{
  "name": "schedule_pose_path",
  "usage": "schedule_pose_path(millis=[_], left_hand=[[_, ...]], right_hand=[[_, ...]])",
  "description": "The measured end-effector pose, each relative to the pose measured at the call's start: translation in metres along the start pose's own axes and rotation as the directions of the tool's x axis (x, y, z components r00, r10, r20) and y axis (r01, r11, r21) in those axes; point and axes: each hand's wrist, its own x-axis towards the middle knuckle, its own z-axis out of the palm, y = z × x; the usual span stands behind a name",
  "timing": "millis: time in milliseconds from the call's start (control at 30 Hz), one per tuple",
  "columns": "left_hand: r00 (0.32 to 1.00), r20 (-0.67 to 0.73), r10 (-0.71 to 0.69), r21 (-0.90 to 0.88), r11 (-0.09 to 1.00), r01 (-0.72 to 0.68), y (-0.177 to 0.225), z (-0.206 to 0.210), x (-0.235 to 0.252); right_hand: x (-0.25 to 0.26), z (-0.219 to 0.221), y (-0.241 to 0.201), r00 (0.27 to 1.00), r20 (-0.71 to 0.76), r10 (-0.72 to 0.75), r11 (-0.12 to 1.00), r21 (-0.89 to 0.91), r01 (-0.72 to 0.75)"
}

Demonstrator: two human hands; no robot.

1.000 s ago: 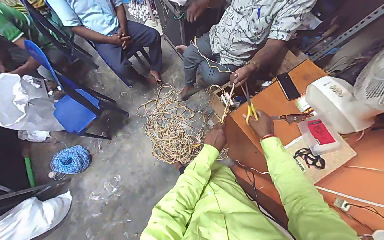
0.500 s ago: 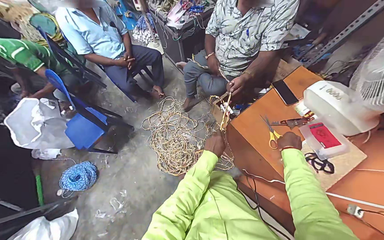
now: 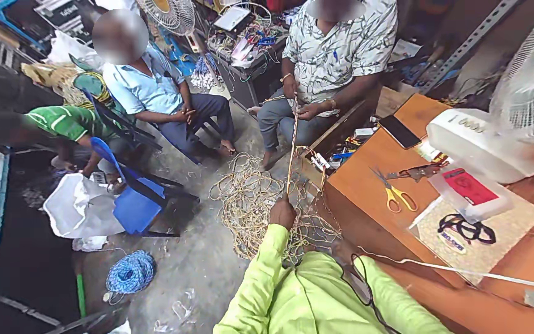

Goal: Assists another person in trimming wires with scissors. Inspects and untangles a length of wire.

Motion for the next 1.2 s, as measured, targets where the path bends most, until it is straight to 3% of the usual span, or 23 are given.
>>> schedule_pose_path(millis=[67, 167, 267, 400, 500, 633, 800, 867, 967, 1100, 1200], left_hand=[[0.999, -0.029, 0.041, -0.072, 0.996, -0.043, -0.006, 0.001, -0.002], [0.993, -0.068, 0.095, -0.172, 0.979, -0.105, -0.011, 0.003, -0.006], [0.990, -0.082, 0.111, -0.248, 0.960, -0.128, -0.021, 0.006, -0.006], [0.993, -0.050, 0.105, -0.261, 0.958, -0.114, -0.032, -0.001, -0.006], [0.995, -0.002, 0.104, -0.254, 0.962, -0.101, -0.038, 0.001, -0.017], [0.996, 0.028, 0.088, -0.293, 0.953, -0.076, -0.056, 0.019, -0.033], [0.993, -0.075, 0.096, -0.424, 0.898, -0.119, -0.075, 0.012, -0.047], [0.984, -0.157, 0.082, -0.500, 0.853, -0.151, -0.079, -0.004, -0.054], [0.975, -0.196, 0.102, -0.701, 0.680, -0.212, -0.084, -0.021, -0.072], [0.988, -0.106, 0.117, -0.905, 0.399, -0.144, -0.079, -0.022, -0.109], [0.991, -0.041, 0.125, -0.966, 0.247, -0.071, -0.082, -0.029, -0.127]], right_hand=[[-0.009, 0.055, 0.020, 0.985, -0.168, 0.031, 0.998, -0.042, -0.039], [-0.040, 0.063, 0.016, 0.967, -0.022, 0.256, 0.964, 0.087, -0.253], [-0.040, 0.073, 0.034, 0.961, 0.006, 0.278, 0.961, 0.001, -0.278], [-0.032, 0.037, 0.034, 0.961, 0.074, 0.267, 0.961, -0.099, -0.260], [-0.014, 0.012, 0.030, 0.970, -0.042, 0.240, 0.966, 0.111, -0.234], [-0.021, -0.030, -0.026, 0.966, -0.079, 0.248, 0.946, 0.236, -0.224], [-0.006, -0.014, -0.043, 0.984, -0.063, 0.166, 0.947, 0.289, -0.141], [-0.008, -0.004, -0.069, 0.984, -0.093, 0.153, 0.855, 0.512, -0.085], [-0.033, -0.011, -0.152, 0.984, -0.151, 0.098, 0.531, 0.844, 0.076], [-0.040, -0.044, -0.264, 0.968, -0.219, -0.121, 0.244, 0.939, 0.243], [-0.036, -0.075, -0.322, 0.951, -0.267, -0.158, 0.050, 0.959, 0.278]])
